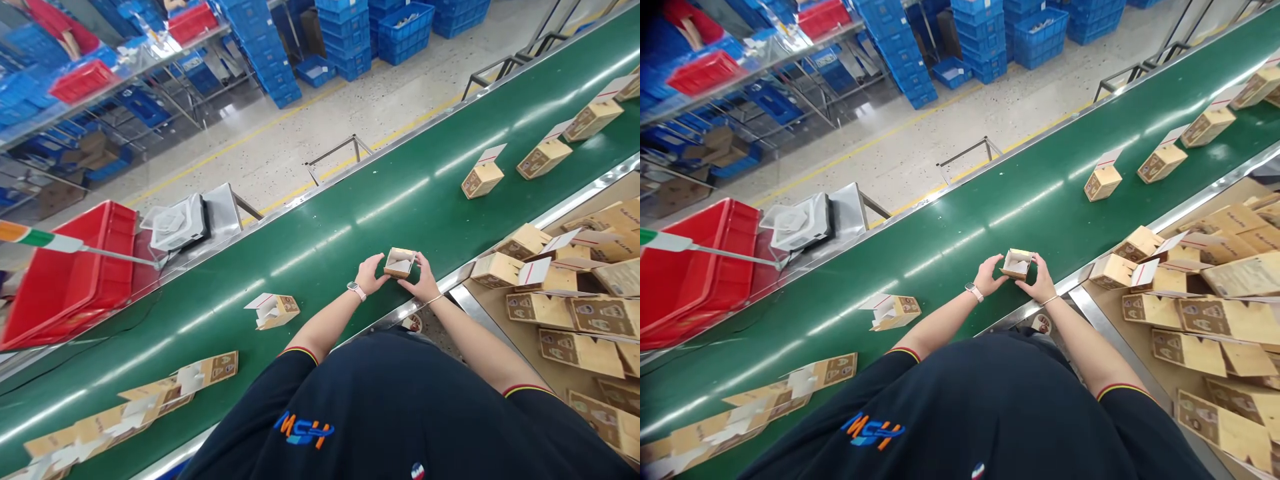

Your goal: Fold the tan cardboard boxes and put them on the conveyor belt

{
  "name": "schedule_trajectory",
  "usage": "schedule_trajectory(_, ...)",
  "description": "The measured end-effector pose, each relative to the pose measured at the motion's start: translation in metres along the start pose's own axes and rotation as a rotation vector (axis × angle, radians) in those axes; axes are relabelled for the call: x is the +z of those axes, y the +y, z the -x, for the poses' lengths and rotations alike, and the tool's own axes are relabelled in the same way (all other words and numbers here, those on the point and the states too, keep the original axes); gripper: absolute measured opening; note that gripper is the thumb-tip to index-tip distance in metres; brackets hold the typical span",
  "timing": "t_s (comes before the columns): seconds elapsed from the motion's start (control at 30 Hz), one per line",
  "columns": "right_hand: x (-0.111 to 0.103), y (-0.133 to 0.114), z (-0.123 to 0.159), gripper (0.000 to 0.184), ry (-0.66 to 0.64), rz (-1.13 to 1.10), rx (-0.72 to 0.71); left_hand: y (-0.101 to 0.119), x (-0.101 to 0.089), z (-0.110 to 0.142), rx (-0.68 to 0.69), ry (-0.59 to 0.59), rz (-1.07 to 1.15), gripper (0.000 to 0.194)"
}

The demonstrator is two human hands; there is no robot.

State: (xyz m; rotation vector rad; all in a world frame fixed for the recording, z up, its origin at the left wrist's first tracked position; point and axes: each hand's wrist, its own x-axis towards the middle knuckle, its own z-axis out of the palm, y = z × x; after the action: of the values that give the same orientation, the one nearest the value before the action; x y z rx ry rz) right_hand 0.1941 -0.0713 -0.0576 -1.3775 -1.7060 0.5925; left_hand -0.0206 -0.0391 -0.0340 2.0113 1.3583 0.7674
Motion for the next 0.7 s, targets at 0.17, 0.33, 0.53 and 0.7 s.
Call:
schedule_trajectory(0.17,-0.004,-0.002,0.013,0.080,-0.036,0.020,0.006,-0.011,0.005,0.014,-0.457,0.338,0.055,0.046)
schedule_trajectory(0.33,-0.012,0.002,0.004,0.086,0.030,0.051,-0.059,-0.009,0.014,0.059,-0.212,0.292,0.010,0.053)
schedule_trajectory(0.53,-0.010,-0.005,-0.042,0.079,-0.250,-0.002,-0.255,0.020,0.036,0.038,-0.016,-0.029,-0.132,0.072)
schedule_trajectory(0.7,-0.019,-0.001,-0.041,0.058,-0.259,0.061,-0.257,0.016,0.021,0.003,0.021,-0.033,-0.179,0.063)
